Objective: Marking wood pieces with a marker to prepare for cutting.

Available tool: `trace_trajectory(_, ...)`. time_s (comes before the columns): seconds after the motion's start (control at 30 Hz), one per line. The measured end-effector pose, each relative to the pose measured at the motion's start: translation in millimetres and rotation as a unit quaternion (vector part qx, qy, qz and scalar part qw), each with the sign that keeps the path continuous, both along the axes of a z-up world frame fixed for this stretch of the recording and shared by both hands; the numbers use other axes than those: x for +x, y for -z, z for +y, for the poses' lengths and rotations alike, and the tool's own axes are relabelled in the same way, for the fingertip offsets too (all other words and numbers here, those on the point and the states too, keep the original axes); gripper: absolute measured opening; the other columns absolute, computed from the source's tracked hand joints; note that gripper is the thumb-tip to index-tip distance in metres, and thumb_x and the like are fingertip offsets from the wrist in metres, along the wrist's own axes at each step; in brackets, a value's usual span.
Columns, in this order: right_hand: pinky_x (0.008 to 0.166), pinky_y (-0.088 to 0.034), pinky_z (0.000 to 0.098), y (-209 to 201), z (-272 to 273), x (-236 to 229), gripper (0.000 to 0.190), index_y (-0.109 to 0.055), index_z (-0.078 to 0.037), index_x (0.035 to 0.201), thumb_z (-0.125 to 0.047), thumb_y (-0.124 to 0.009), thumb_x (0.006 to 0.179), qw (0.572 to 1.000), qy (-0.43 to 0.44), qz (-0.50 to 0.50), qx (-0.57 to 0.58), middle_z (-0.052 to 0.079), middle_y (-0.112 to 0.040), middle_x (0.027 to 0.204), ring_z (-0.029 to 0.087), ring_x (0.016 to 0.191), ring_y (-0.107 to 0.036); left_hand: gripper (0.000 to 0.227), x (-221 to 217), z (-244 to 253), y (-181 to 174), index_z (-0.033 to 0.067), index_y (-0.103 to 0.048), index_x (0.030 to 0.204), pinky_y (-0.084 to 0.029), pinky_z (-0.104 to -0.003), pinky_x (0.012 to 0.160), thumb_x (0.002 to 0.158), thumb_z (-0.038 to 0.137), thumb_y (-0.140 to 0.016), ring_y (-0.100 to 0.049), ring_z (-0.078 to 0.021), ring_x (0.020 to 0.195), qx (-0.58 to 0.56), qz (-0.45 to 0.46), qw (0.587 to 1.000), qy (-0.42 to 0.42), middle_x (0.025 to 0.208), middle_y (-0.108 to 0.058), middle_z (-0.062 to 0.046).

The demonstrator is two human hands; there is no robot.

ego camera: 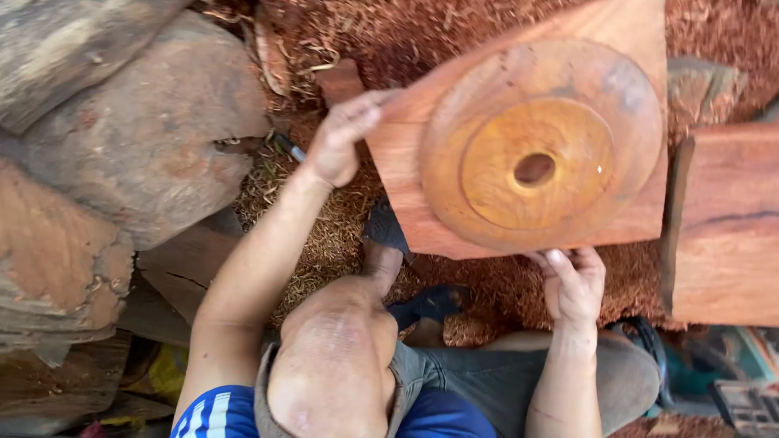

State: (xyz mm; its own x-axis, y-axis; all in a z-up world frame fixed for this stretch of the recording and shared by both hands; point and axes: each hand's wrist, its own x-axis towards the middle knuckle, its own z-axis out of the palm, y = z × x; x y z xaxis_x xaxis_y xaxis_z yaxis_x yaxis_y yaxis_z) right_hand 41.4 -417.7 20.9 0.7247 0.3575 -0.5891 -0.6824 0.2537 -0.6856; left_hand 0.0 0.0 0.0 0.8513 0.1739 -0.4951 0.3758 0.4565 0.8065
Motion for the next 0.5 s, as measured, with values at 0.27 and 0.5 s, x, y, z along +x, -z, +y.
trace_trajectory(0.27, 0.101, -0.056, 0.0560, -6.5, -12.3, -5.2, 0.028, -0.064, 0.003, 0.128, -0.010, -0.064, 0.103, 0.999, -0.018, 0.005, -0.028, 0.023, -0.070, 0.119, 0.038, 0.111, -0.070, 0.037, -76.8, -32.6, 9.3, 0.0087, -0.067, 0.120, -0.055, -0.038, 0.086, 0.095, 0.036, -0.064, -0.068, -0.0175, 0.098, 0.085, 0.041, 0.989, -0.115, 0.108, -0.072, -0.008)
trace_trajectory(0.5, 0.086, -0.063, 0.0474, -9.4, -42.3, -2.5, 0.021, -0.076, 0.004, 0.085, -0.010, -0.064, 0.095, 0.934, -0.324, 0.025, -0.147, 0.022, -0.081, 0.109, 0.034, 0.096, -0.078, 0.027, -140.9, 13.4, 44.2, 0.0067, -0.070, 0.087, -0.040, -0.029, 0.040, 0.095, 0.033, -0.075, -0.053, -0.0118, 0.043, 0.470, 0.329, 0.818, -0.040, 0.062, -0.067, -0.005)
